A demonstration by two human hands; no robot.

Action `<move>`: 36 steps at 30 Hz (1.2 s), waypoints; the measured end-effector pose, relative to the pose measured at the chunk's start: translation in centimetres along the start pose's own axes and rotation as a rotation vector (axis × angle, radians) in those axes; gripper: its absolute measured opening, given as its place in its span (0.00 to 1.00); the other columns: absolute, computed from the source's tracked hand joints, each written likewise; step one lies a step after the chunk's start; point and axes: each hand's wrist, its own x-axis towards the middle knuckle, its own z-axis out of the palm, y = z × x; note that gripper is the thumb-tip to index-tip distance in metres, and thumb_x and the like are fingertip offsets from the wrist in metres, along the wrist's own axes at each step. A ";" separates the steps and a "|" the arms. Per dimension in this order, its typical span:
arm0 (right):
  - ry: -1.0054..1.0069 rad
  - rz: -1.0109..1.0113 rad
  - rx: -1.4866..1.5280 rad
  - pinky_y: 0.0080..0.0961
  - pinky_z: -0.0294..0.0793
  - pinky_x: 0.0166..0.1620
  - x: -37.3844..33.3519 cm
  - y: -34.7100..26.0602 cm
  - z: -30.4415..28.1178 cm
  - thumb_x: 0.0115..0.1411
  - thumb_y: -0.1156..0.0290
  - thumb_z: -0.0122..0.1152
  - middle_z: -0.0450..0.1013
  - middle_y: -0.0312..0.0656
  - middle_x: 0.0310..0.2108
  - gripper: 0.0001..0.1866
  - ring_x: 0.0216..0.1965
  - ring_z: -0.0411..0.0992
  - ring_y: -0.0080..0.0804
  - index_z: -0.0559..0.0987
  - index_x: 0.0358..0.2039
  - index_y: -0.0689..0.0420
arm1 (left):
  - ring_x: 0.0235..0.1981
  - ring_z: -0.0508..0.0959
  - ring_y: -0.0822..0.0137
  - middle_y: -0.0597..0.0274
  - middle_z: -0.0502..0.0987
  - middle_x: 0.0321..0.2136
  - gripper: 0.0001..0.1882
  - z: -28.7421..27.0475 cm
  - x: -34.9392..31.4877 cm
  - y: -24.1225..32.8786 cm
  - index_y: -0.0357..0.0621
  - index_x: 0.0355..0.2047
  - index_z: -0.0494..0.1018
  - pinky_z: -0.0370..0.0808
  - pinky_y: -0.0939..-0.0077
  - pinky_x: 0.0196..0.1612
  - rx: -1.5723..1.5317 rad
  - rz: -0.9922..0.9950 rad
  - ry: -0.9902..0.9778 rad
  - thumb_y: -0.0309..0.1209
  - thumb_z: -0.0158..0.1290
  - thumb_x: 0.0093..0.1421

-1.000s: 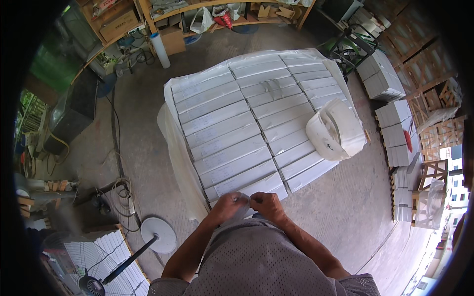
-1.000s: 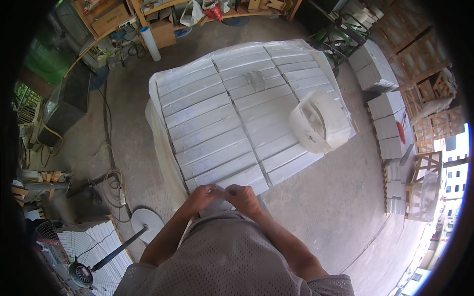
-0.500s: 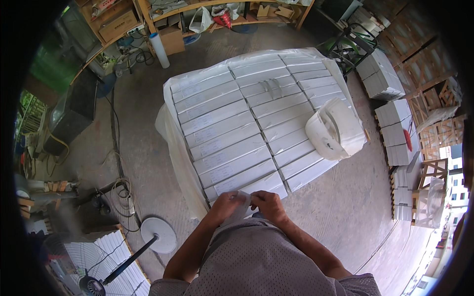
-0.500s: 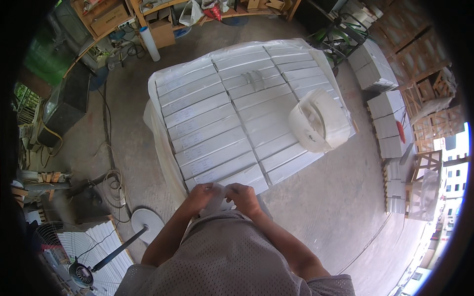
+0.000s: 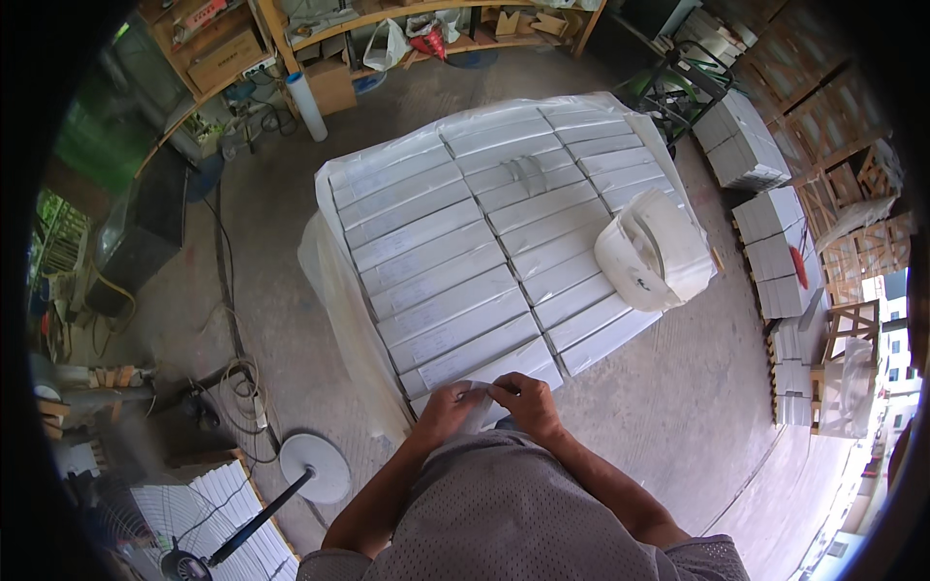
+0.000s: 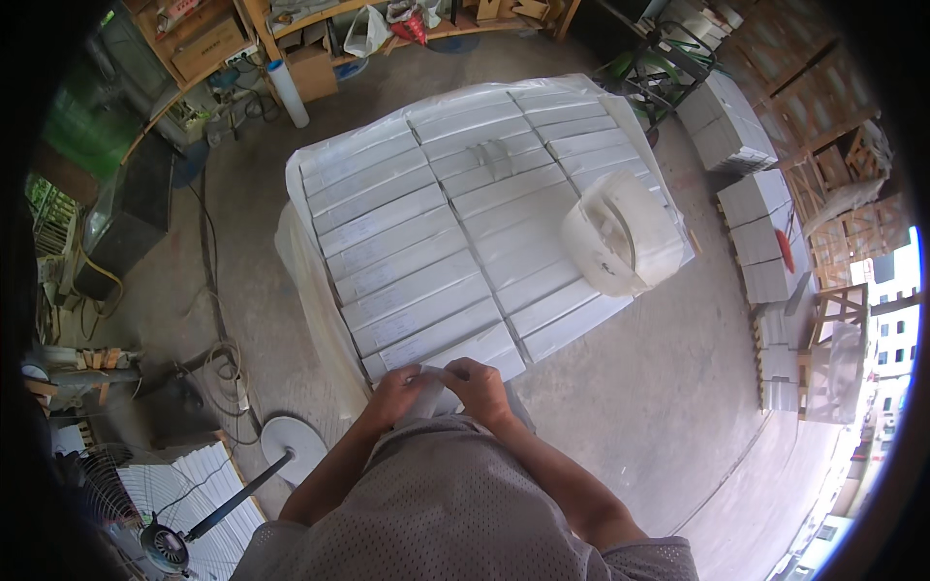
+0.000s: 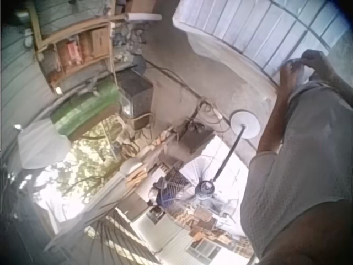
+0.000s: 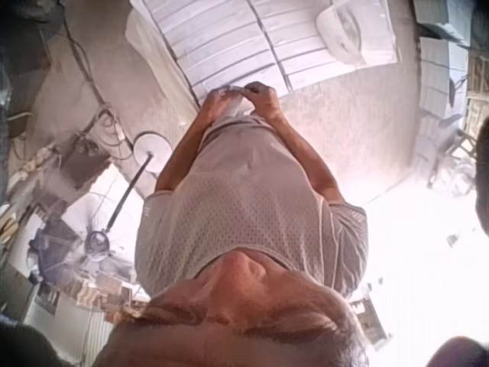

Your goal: The person repeatedly tears small white labels from a roll and places them onto a large stack of white rectangular blocks arranged on a table. The person handles the labels one at a time, smoothing each onto the surface of the blocks.

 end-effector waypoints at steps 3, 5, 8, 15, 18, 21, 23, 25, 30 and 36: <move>-0.051 0.096 0.074 0.23 0.74 0.36 -0.1 -0.1 -0.4 0.57 0.67 0.64 0.79 0.42 0.28 0.12 0.30 0.76 0.25 0.82 0.37 0.63 | 0.28 0.74 0.73 0.60 0.78 0.28 0.18 0.0 -0.1 0.0 0.33 0.40 0.77 0.72 0.75 0.34 0.060 0.010 -0.015 0.39 0.49 0.66; -0.058 0.090 0.159 0.22 0.74 0.36 0.1 0.8 -0.6 0.57 0.68 0.63 0.79 0.41 0.27 0.12 0.29 0.75 0.24 0.82 0.37 0.63 | 0.30 0.74 0.73 0.60 0.78 0.29 0.18 0.1 -0.1 -0.3 0.33 0.40 0.77 0.72 0.75 0.35 0.008 0.019 0.008 0.38 0.49 0.66; -0.022 0.104 0.210 0.21 0.73 0.36 0.0 0.9 -1.0 0.58 0.68 0.61 0.79 0.41 0.27 0.12 0.29 0.75 0.24 0.82 0.37 0.63 | 0.32 0.75 0.73 0.61 0.79 0.31 0.18 0.5 0.4 -1.9 0.34 0.42 0.76 0.72 0.76 0.36 -0.320 -0.045 0.048 0.39 0.48 0.66; -0.010 0.083 0.041 0.22 0.75 0.37 -1.0 0.5 -1.8 0.59 0.66 0.62 0.80 0.43 0.29 0.14 0.31 0.77 0.24 0.81 0.38 0.64 | 0.26 0.72 0.75 0.61 0.77 0.31 0.17 2.4 0.5 0.2 0.33 0.45 0.74 0.69 0.79 0.30 -0.295 -0.079 -0.115 0.35 0.52 0.64; -0.038 0.058 0.040 0.22 0.76 0.37 -0.9 1.7 -2.2 0.59 0.65 0.63 0.80 0.43 0.29 0.14 0.31 0.77 0.25 0.82 0.39 0.63 | 0.24 0.71 0.75 0.61 0.76 0.28 0.15 4.1 0.4 -2.1 0.31 0.42 0.73 0.68 0.80 0.28 -0.431 0.058 0.010 0.33 0.52 0.62; -0.046 0.026 0.053 0.23 0.76 0.37 -1.0 1.0 -3.4 0.59 0.65 0.63 0.80 0.44 0.29 0.13 0.30 0.77 0.26 0.82 0.38 0.63 | 0.23 0.70 0.75 0.61 0.75 0.27 0.14 4.6 1.0 -1.1 0.32 0.40 0.73 0.66 0.80 0.27 -0.424 -0.032 0.030 0.33 0.52 0.62; -0.006 0.012 0.130 0.24 0.75 0.35 -1.0 1.4 -4.3 0.59 0.65 0.62 0.80 0.43 0.28 0.13 0.29 0.76 0.26 0.82 0.38 0.62 | 0.22 0.70 0.76 0.62 0.75 0.26 0.12 4.8 1.2 0.3 0.33 0.38 0.73 0.65 0.81 0.26 -0.408 -0.157 0.037 0.31 0.53 0.61; 0.194 -0.075 0.074 0.24 0.73 0.31 0.3 5.4 -5.2 0.58 0.65 0.62 0.79 0.41 0.26 0.13 0.27 0.75 0.25 0.82 0.37 0.62 | 0.22 0.69 0.76 0.62 0.75 0.25 0.10 5.6 1.5 1.7 0.34 0.37 0.73 0.65 0.81 0.25 -0.421 -0.127 0.104 0.30 0.53 0.61; 0.582 0.235 0.772 0.20 0.64 0.21 1.8 13.0 -11.3 0.58 0.66 0.59 0.76 0.39 0.23 0.13 0.22 0.72 0.22 0.80 0.30 0.65 | 0.22 0.68 0.78 0.63 0.75 0.25 0.07 8.2 4.3 5.0 0.36 0.36 0.72 0.65 0.81 0.25 -0.489 0.047 0.158 0.28 0.54 0.61; 0.658 0.256 0.755 0.20 0.63 0.20 -1.9 18.6 -16.5 0.58 0.67 0.58 0.72 0.37 0.20 0.12 0.17 0.66 0.21 0.80 0.30 0.65 | 0.21 0.67 0.78 0.66 0.72 0.22 0.07 14.4 11.6 13.5 0.36 0.34 0.73 0.63 0.81 0.24 -0.216 0.160 0.150 0.29 0.53 0.61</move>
